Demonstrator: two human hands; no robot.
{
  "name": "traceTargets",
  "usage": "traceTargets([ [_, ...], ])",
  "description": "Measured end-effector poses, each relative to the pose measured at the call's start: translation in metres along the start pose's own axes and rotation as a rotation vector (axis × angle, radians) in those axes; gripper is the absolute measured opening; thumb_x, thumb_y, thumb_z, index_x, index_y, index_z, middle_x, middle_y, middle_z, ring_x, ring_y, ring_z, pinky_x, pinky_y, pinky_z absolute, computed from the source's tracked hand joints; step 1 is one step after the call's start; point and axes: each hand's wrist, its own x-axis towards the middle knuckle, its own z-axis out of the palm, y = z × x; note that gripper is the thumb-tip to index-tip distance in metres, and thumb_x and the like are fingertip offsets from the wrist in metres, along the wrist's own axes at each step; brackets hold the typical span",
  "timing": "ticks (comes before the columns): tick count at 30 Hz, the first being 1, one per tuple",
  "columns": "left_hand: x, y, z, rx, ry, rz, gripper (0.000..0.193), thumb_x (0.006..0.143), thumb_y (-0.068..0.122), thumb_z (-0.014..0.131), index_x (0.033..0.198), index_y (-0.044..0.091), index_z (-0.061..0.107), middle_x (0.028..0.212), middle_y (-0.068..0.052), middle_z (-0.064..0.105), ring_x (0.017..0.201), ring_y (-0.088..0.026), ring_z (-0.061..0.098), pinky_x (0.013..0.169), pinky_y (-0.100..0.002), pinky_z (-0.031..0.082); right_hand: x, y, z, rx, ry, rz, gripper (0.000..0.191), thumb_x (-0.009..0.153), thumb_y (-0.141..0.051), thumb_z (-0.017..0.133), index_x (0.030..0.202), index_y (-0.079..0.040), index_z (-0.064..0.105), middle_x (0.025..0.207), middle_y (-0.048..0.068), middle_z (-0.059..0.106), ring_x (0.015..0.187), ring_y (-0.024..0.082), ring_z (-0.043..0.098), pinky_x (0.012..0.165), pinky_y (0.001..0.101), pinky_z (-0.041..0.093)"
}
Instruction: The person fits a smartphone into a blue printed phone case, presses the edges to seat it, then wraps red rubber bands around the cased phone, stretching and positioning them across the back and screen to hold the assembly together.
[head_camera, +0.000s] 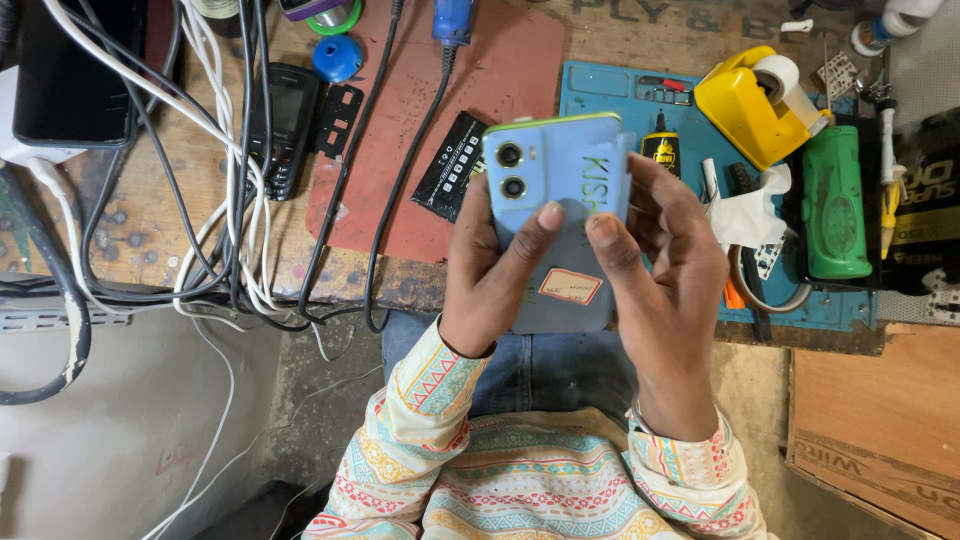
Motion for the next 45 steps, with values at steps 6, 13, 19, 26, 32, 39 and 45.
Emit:
traceTargets([
  [6, -0.009, 0.001, 0.004, 0.046, -0.037, 0.029, 0.041, 0.108, 0.009, 0.065, 0.144, 0.001, 0.047, 0.126, -0.004, 0.064, 0.116, -0.010, 0.061, 0.102, -0.027, 0.052, 0.013, 0.002, 0.013, -0.415, 0.046, -0.100, 0.035, 0.104, -0.034, 0.069, 0.113, 0.001, 0.064, 0.090, -0.002, 0.068, 0.080, 0.004, 0.062, 0.072, 0.0206, 0.052],
  [13, -0.013, 0.002, -0.002, 0.008, -0.037, -0.009, 0.040, 0.107, 0.010, 0.068, 0.142, -0.001, 0.050, 0.125, -0.004, 0.066, 0.115, -0.009, 0.061, 0.102, -0.027, 0.052, 0.006, 0.010, 0.010, -0.165, 0.045, -0.058, 0.029, 0.112, -0.028, 0.066, 0.103, -0.001, 0.066, 0.085, -0.005, 0.058, 0.079, 0.002, 0.045, 0.068, 0.0210, 0.036],
  [19, -0.016, 0.001, -0.007, 0.057, -0.039, -0.015, 0.043, 0.105, 0.010, 0.068, 0.142, 0.000, 0.049, 0.125, -0.004, 0.066, 0.116, -0.010, 0.061, 0.102, -0.028, 0.053, 0.005, 0.002, 0.002, 0.009, 0.005, 0.095, 0.024, 0.108, -0.022, 0.068, 0.103, 0.002, 0.068, 0.089, -0.004, 0.061, 0.082, 0.002, 0.048, 0.072, 0.0190, 0.039],
  [26, -0.018, 0.003, -0.004, 0.090, 0.008, -0.001, 0.038, 0.105, 0.013, 0.069, 0.135, 0.000, 0.050, 0.121, -0.005, 0.067, 0.110, -0.010, 0.063, 0.098, -0.026, 0.054, 0.006, -0.001, -0.001, 0.056, 0.113, -0.025, 0.033, 0.099, -0.009, 0.076, 0.128, 0.006, 0.066, 0.111, 0.004, 0.071, 0.098, 0.006, 0.063, 0.093, 0.0218, 0.052],
  [32, -0.017, 0.013, 0.003, 0.160, 0.048, 0.078, 0.034, 0.102, 0.008, 0.074, 0.127, 0.002, 0.051, 0.117, -0.005, 0.069, 0.107, -0.009, 0.066, 0.093, -0.025, 0.057, -0.001, -0.001, -0.006, -0.099, 0.096, -0.122, 0.023, 0.102, -0.001, 0.078, 0.123, 0.007, 0.073, 0.110, 0.009, 0.073, 0.091, 0.006, 0.062, 0.086, 0.0191, 0.052],
  [39, -0.012, 0.021, 0.009, 0.183, 0.171, 0.124, 0.032, 0.093, 0.007, 0.083, 0.116, 0.002, 0.062, 0.107, -0.005, 0.074, 0.095, -0.008, 0.069, 0.083, -0.024, 0.059, -0.011, -0.002, 0.002, -0.155, 0.075, -0.192, 0.016, 0.102, 0.003, 0.076, 0.116, 0.008, 0.069, 0.112, 0.011, 0.073, 0.097, 0.010, 0.071, 0.089, 0.0211, 0.058],
  [45, -0.016, 0.024, 0.005, 0.234, 0.198, 0.117, 0.032, 0.091, 0.008, 0.085, 0.113, 0.002, 0.062, 0.104, -0.005, 0.074, 0.091, -0.007, 0.068, 0.080, -0.024, 0.058, -0.014, -0.007, 0.000, -0.199, 0.025, -0.169, 0.015, 0.103, 0.003, 0.074, 0.115, 0.010, 0.069, 0.107, 0.013, 0.073, 0.098, 0.012, 0.071, 0.096, 0.0245, 0.058],
])
